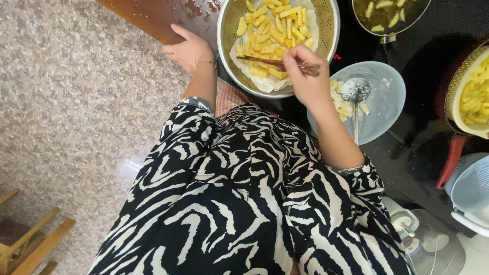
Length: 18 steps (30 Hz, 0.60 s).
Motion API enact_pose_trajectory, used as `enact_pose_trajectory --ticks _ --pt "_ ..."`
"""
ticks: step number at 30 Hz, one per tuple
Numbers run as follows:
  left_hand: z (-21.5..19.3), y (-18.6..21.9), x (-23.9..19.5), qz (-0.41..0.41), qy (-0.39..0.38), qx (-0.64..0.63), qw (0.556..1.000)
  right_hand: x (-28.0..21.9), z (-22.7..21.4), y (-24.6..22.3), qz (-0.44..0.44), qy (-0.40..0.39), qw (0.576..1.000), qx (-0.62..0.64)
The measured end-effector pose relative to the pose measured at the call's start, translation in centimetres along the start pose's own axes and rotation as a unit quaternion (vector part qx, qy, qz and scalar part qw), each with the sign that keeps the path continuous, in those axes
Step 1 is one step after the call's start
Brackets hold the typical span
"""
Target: The person transfers fried potato pieces from a pan of oil into a strainer lined with paper towels using chopsticks and a spoon.
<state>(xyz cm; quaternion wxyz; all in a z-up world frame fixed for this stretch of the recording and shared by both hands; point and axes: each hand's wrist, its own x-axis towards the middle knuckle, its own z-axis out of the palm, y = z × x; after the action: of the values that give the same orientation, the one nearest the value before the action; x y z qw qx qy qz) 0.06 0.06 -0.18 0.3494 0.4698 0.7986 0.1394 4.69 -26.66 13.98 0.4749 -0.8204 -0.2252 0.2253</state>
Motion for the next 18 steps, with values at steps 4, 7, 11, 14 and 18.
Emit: enact_pose_trajectory --ticks 4,7,11,14,18 --pt "-0.2 -0.1 -0.2 0.012 -0.002 -0.002 1.0 0.5 -3.5 1.2 0.101 0.042 0.991 0.084" --pt "0.1 -0.3 0.0 0.011 -0.023 0.0 1.0 0.4 -8.6 4.2 0.051 0.152 0.972 0.171" --pt "0.5 -0.6 0.3 0.018 0.003 0.002 1.0 0.4 -16.4 9.2 -0.001 0.399 0.888 0.228" --pt "1.3 -1.1 1.1 0.018 0.014 -0.005 1.0 1.0 -19.9 12.2 0.006 0.46 0.871 0.172" --pt "1.7 -1.1 1.4 0.007 0.027 0.003 1.0 4.0 -21.8 19.9 0.09 0.496 0.855 0.119"
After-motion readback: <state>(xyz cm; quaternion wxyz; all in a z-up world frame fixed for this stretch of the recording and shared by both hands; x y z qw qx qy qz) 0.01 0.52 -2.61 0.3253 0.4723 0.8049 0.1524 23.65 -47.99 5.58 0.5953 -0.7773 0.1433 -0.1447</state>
